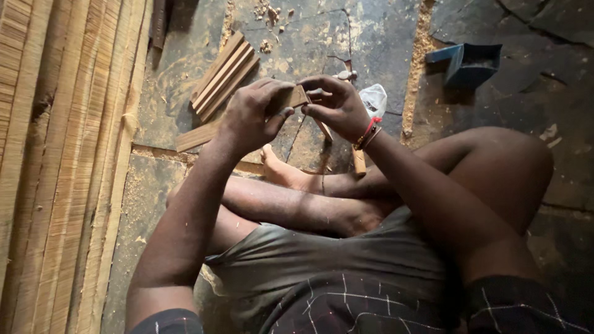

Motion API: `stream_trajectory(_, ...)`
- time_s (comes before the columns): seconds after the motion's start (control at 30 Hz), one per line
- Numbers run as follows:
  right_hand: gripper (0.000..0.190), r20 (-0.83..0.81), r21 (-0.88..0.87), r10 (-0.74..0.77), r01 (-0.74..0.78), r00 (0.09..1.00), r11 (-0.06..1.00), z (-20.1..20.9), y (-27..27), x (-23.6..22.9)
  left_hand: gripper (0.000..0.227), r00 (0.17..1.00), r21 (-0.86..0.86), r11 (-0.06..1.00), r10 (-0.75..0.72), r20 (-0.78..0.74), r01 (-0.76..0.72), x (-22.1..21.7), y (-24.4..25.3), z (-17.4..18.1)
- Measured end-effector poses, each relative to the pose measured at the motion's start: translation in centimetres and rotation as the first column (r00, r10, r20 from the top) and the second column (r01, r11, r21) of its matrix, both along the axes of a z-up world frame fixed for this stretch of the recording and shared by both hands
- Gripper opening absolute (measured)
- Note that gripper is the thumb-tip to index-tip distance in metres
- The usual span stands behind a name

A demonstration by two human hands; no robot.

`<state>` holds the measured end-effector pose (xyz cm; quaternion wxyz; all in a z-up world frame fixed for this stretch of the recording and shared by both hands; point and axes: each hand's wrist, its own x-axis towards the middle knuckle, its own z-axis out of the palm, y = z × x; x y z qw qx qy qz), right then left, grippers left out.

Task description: The person assembles a wooden frame by fitting wooden pieces together and securing them with a hammer and nails.

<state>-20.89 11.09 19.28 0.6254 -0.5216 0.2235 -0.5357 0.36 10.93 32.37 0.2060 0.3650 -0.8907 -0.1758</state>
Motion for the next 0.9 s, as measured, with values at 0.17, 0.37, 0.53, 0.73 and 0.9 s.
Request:
stream_trajectory(0.17,0.04,-0.005,-0.006,0.01,-0.01,1.0,1.0,-0.1,-0.3,-0.4,0.032,1.0,-0.035,0.999,0.001,0.022,0.0,-0.3,-0.4,-0.6)
stream_trajectory(0.37,0.039,-0.043,0.0,-0.027,0.027,0.999,1.0,-0.6,-0.5,-0.4,0.033,0.997,-0.067,0.998,0.005,0.072,0.0,-0.4,-0.8,-1.1)
stream_trajectory(0.53,0.037,-0.04,0.016,-0.032,0.032,0.999,0.999,-1.0,-0.7,-0.4,0.031,0.993,-0.063,0.998,0.023,0.118,-0.015,-0.5,-1.1,-1.5)
stream_trajectory(0.73,0.036,-0.05,0.0,-0.035,0.035,0.998,0.999,-1.0,-0.8,-0.7,0.033,0.992,-0.043,0.998,0.047,0.12,-0.042,-0.5,-1.0,-1.6)
stream_trajectory(0.9,0.036,-0.112,-0.126,-0.105,0.091,0.988,0.988,-0.8,-0.7,-0.6,0.034,0.993,-0.064,0.997,0.055,0.103,-0.048,-0.7,-0.8,-1.1)
